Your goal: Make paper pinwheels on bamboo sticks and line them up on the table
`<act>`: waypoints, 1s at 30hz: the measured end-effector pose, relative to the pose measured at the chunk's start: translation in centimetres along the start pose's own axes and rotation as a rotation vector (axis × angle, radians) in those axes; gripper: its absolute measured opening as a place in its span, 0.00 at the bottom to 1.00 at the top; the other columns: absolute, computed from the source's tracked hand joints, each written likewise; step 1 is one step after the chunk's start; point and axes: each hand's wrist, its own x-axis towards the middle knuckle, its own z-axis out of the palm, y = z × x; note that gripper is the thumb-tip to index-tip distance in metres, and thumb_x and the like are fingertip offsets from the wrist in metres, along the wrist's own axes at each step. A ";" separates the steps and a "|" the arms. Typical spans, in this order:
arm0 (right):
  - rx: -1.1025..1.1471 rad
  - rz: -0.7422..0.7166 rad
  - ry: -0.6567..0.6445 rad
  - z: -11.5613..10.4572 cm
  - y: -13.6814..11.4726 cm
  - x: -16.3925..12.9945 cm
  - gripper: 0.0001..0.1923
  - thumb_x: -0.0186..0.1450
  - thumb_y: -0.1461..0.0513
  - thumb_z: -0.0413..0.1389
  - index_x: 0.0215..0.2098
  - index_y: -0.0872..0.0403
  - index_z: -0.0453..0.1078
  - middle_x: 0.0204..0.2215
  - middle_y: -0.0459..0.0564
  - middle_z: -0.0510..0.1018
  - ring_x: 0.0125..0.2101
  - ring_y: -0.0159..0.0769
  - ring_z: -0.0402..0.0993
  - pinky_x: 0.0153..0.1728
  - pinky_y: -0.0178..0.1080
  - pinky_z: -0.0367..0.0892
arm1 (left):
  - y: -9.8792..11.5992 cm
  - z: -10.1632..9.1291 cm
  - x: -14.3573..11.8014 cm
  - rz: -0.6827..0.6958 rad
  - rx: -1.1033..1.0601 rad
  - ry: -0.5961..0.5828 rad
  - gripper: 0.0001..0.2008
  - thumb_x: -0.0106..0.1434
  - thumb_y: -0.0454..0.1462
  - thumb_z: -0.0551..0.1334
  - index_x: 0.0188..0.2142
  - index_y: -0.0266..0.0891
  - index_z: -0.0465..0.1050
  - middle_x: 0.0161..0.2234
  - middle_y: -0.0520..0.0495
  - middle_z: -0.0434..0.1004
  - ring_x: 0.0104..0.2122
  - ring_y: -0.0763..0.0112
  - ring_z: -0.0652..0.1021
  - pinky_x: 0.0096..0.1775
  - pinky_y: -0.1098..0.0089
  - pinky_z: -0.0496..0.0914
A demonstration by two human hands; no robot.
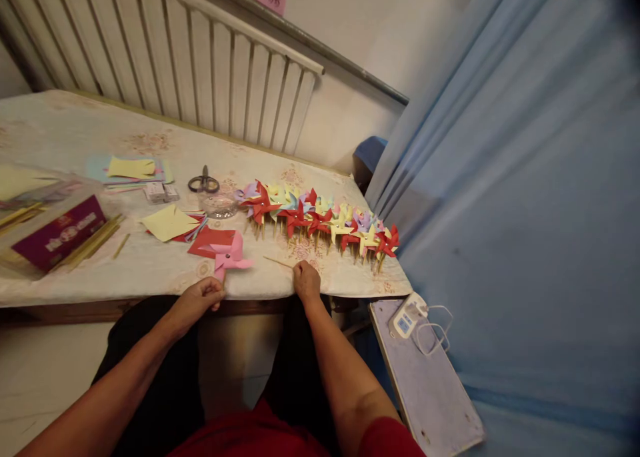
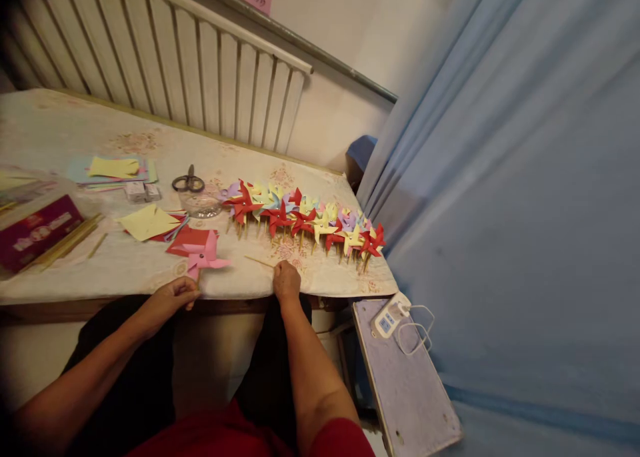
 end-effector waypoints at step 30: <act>-0.139 -0.139 0.038 0.2 0.0 0.1 0.05 0.66 0.65 0.56 0.33 0.53 0.73 0.34 0.52 0.77 0.39 0.40 0.68 0.44 0.38 0.60 | 0.9 0.1 -0.4 -0.007 0.013 0.000 0.23 0.49 0.55 0.69 0.28 0.41 0.67 0.20 0.55 0.69 0.23 0.71 0.68 0.30 0.70 0.63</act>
